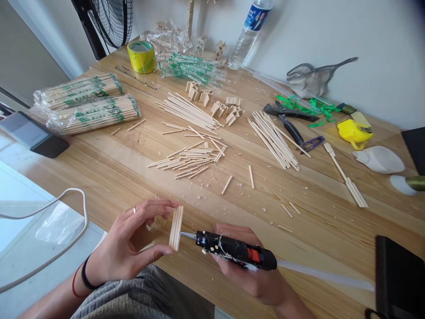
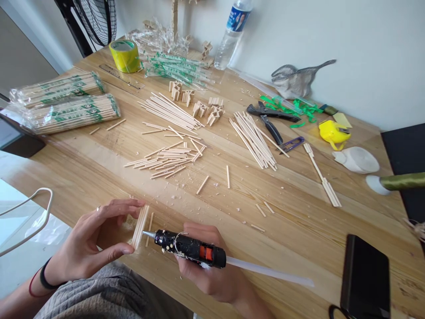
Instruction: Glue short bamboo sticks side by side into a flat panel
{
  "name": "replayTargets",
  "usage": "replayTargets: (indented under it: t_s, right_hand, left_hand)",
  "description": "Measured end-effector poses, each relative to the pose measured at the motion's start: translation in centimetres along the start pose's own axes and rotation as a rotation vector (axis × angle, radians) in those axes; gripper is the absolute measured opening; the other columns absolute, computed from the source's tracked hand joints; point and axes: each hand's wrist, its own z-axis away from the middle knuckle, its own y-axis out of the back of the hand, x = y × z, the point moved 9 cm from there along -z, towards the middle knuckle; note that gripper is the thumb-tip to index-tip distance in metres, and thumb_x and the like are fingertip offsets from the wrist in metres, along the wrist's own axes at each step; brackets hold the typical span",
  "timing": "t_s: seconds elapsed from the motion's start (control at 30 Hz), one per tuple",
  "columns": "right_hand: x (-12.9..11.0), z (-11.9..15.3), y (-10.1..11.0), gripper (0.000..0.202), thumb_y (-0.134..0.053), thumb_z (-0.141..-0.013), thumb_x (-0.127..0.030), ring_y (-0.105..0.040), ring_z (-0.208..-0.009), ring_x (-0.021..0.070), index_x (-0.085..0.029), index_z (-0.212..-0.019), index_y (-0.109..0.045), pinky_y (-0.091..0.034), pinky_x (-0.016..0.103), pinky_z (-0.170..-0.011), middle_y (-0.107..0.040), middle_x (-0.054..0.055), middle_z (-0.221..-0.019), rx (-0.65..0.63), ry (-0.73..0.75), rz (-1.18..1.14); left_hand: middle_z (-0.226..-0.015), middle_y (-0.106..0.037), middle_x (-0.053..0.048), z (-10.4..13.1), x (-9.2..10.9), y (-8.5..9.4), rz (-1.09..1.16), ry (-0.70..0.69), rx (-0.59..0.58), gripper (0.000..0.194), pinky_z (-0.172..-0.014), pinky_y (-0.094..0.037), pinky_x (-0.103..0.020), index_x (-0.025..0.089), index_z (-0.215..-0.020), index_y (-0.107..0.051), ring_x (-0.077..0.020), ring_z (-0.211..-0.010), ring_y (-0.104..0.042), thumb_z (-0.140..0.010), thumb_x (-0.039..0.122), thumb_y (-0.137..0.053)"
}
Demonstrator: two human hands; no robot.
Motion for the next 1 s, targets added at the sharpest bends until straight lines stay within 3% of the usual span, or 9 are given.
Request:
replayTargets:
  t_s: [0.13, 0.23, 0.33, 0.53, 0.77, 1.0]
  right_hand:
    - [0.0, 0.4, 0.0, 0.022, -0.065, -0.094, -0.027, -0.063, -0.067, 0.0211, -0.026, -0.072, -0.064, -0.059, 0.035, -0.067, -0.063, 0.001, -0.069, -0.008, 0.065, 0.016]
    - [0.3, 0.9, 0.8, 0.007, -0.07, -0.09, -0.022, -0.072, -0.086, 0.0247, -0.026, -0.085, -0.072, -0.063, 0.035, -0.079, -0.076, 0.005, -0.086, 0.064, 0.101, 0.081]
    - [0.2, 1.1, 1.1, 0.007, -0.073, -0.088, -0.022, -0.074, -0.099, 0.0278, -0.027, -0.092, -0.075, -0.063, 0.037, -0.086, -0.079, 0.006, -0.097, 0.1, 0.116, 0.129]
    - [-0.6, 0.3, 0.5, 0.022, -0.066, -0.093, -0.022, -0.069, -0.072, 0.024, -0.028, -0.072, -0.07, -0.059, 0.036, -0.071, -0.069, 0.002, -0.069, 0.029, 0.102, 0.091]
    - [-0.2, 1.1, 1.3, 0.004, -0.073, -0.091, -0.027, -0.076, -0.094, 0.028, -0.028, -0.091, -0.077, -0.064, 0.037, -0.082, -0.081, 0.005, -0.093, 0.166, 0.172, 0.193]
    - [0.7, 2.1, 2.0, 0.012, -0.078, -0.087, -0.028, -0.078, -0.103, 0.0282, -0.028, -0.099, -0.078, -0.067, 0.037, -0.091, -0.082, 0.005, -0.103, 0.24, 0.153, 0.234]
  left_hand:
    - [-0.14, -0.07, -0.013, 0.0, 0.2, 0.0, -0.007, -0.019, 0.002, 0.055, -0.099, -0.057, -0.037, 0.027, -0.14, -0.057, -0.0255, -0.114, -0.071, -0.091, 0.033, -0.082]
    - [-0.139, -0.07, -0.013, 0.1, 0.2, 0.0, -0.009, -0.025, 0.003, 0.055, -0.099, -0.058, -0.036, 0.027, -0.139, -0.058, -0.0252, -0.114, -0.072, -0.091, 0.033, -0.082]
    - [-0.139, -0.071, -0.013, 0.1, 0.3, 0.1, -0.013, -0.035, 0.002, 0.055, -0.098, -0.058, -0.036, 0.026, -0.139, -0.058, -0.0255, -0.114, -0.072, -0.091, 0.032, -0.082]
    - [-0.138, -0.071, -0.014, -0.1, 0.6, 0.1, -0.016, -0.055, -0.014, 0.052, -0.1, -0.057, -0.036, 0.025, -0.137, -0.057, -0.0256, -0.117, -0.072, -0.092, 0.032, -0.081]
    - [-0.137, -0.071, -0.013, -0.2, 0.9, 0.0, 0.007, -0.074, -0.028, 0.052, -0.1, -0.057, -0.034, 0.025, -0.137, -0.057, -0.0253, -0.122, -0.071, -0.092, 0.032, -0.081]
    - [-0.138, -0.071, -0.014, -0.1, 0.9, 0.0, 0.018, -0.094, -0.033, 0.053, -0.102, -0.056, -0.034, 0.023, -0.138, -0.057, -0.0253, -0.122, -0.07, -0.092, 0.032, -0.081]
